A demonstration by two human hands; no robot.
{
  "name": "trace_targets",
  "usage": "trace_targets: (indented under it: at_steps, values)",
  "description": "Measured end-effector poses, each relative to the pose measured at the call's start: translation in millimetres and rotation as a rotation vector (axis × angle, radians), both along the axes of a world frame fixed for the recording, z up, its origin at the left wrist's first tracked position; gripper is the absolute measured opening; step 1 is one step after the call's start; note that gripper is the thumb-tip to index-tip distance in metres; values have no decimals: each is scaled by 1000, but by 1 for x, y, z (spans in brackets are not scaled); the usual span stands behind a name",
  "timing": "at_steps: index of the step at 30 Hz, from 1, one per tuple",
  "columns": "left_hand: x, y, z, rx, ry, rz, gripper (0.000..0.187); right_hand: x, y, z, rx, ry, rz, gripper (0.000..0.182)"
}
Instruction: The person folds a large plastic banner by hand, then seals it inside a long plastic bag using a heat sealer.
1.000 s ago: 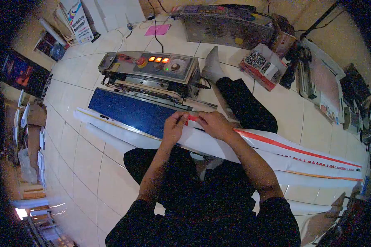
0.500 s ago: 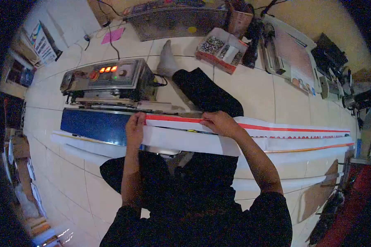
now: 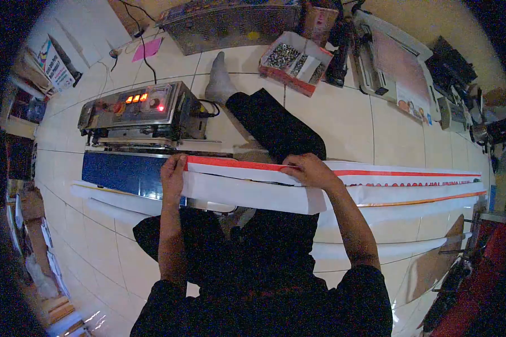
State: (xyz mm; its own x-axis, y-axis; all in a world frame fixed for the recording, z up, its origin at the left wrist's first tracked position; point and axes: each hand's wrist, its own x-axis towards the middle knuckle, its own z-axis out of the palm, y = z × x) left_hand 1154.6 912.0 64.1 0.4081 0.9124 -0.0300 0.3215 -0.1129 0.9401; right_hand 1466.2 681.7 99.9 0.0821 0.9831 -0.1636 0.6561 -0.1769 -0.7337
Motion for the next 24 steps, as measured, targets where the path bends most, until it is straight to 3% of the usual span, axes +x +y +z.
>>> trace_targets:
  at_steps: [8,10,13,16,24]
  values:
    - [-2,-6,10,100,21,-13,21,-2,-3,-16,130,14,-24,16]
    - [4,-12,24,111,88,-4,17,0,-1,-13,-39,28,-86,22]
    - [0,-8,4,43,-43,-15,15,-2,-3,-7,-6,29,-128,22]
    - [0,-9,14,38,-5,-18,15,-4,-5,-15,-21,96,-197,21]
    - [5,-6,25,57,-71,-43,15,-57,62,-2,163,-103,18,28]
